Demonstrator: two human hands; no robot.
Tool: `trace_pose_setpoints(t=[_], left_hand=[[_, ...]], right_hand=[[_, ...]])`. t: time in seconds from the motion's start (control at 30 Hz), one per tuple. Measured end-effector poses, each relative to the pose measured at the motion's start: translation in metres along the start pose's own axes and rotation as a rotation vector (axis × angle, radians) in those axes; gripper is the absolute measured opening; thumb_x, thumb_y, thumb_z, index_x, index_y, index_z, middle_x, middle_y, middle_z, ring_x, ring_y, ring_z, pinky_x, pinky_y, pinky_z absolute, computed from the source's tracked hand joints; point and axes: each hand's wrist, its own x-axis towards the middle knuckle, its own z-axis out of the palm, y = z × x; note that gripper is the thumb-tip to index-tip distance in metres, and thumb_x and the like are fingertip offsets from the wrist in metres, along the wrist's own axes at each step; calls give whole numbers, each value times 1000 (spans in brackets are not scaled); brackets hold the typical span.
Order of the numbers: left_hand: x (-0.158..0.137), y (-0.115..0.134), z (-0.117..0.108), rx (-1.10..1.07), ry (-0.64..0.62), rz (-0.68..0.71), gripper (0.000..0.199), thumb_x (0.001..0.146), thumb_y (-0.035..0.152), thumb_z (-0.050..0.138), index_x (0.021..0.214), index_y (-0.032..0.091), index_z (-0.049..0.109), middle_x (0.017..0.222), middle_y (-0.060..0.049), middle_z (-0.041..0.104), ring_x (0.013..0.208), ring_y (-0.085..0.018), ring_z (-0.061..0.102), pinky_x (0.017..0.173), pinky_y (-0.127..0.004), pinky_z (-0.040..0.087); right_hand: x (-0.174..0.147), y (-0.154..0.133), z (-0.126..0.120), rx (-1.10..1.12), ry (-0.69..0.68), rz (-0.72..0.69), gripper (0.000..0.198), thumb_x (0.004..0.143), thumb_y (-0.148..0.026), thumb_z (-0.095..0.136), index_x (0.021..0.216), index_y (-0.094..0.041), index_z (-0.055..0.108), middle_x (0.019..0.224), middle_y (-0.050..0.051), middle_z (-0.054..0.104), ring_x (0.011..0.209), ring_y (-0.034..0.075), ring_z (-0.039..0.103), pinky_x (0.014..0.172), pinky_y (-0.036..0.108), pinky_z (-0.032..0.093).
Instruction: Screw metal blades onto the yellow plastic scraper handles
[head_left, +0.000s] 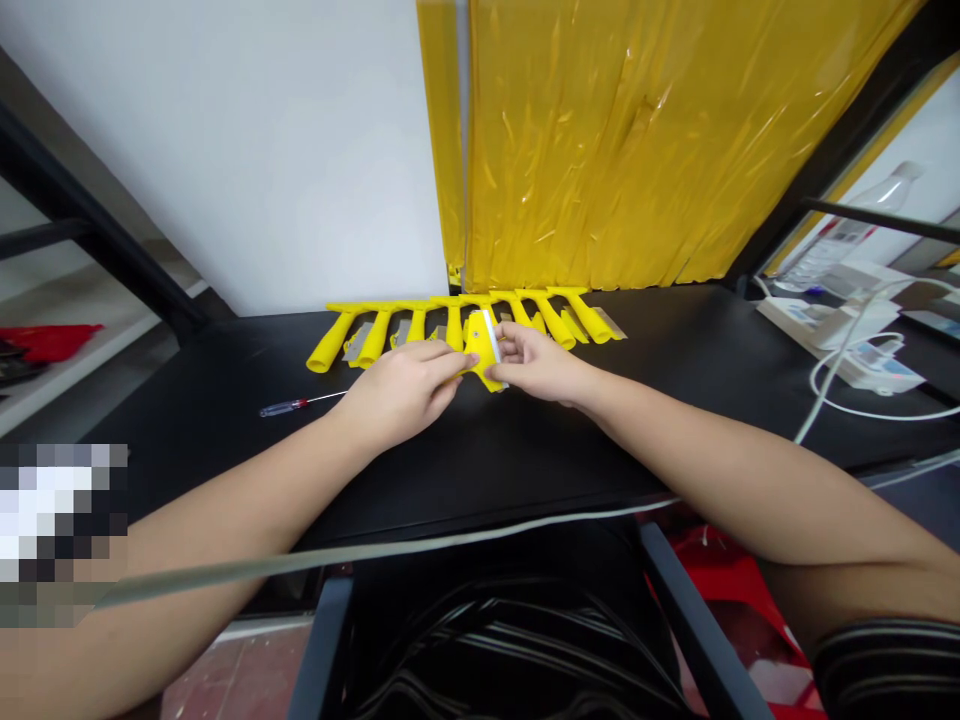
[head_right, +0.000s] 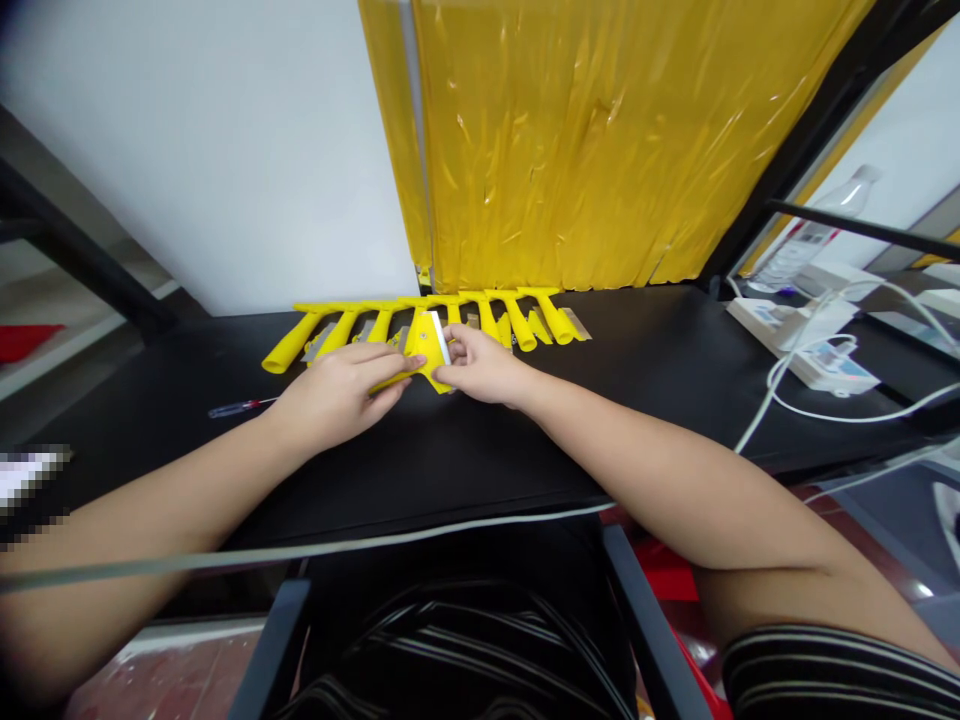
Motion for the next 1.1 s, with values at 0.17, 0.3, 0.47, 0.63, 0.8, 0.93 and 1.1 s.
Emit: trace_pose_setpoints(t=[0.17, 0.3, 0.47, 0.63, 0.8, 0.93, 1.1], left_hand=[[0, 1, 1, 4, 3, 9, 29, 105, 21, 55, 126, 17, 75, 100, -9, 76, 93, -24, 73, 84, -37, 61], [0, 2, 2, -11, -15, 14, 29, 106, 21, 54, 125, 18, 75, 103, -9, 77, 96, -24, 74, 85, -37, 61], [0, 1, 0, -42, -42, 69, 29, 107, 23, 53, 126, 17, 74, 107, -10, 78, 100, -25, 75, 86, -37, 61], [0, 0, -1, -71, -50, 131, 29, 107, 24, 52, 126, 17, 74, 105, -10, 79, 98, -24, 75, 86, -38, 62], [-1, 0, -1, -91, -44, 141, 28, 107, 24, 53, 125, 18, 75, 106, -10, 79, 98, -23, 76, 86, -38, 62], [-1, -1, -2, -84, -66, 111, 30, 106, 23, 53, 126, 18, 74, 105, -10, 79, 98, -23, 76, 86, -37, 62], [-1, -1, -4, -89, -75, 83, 31, 106, 23, 52, 127, 18, 74, 107, -9, 79, 99, -24, 76, 87, -38, 62]], right_hand=[[0, 0, 1, 0, 7, 14, 35, 73, -9, 71, 101, -23, 56, 84, 0, 71, 81, 19, 68, 66, 28, 58], [-1, -2, 0, 15, -23, 17, 36, 69, -8, 71, 98, -22, 56, 86, 1, 72, 85, 19, 70, 69, 29, 58], [-2, -5, -3, 18, -95, 27, 38, 64, -9, 72, 97, -21, 58, 85, -1, 73, 78, 17, 68, 63, 26, 56], [-3, -8, -5, 33, -125, 76, 39, 60, -7, 73, 94, -21, 59, 81, -2, 71, 74, 16, 66, 57, 24, 54], [-5, -12, -8, 65, -146, 184, 37, 62, -5, 77, 90, -21, 61, 78, -2, 69, 71, 15, 67, 56, 23, 57], [-6, -14, -12, 137, -149, 247, 36, 63, -5, 81, 90, -22, 65, 85, 0, 74, 77, 15, 71, 61, 22, 61], [-5, -15, -16, 165, -133, 274, 35, 68, -5, 81, 94, -22, 65, 82, 1, 76, 74, 16, 73, 67, 25, 65]])
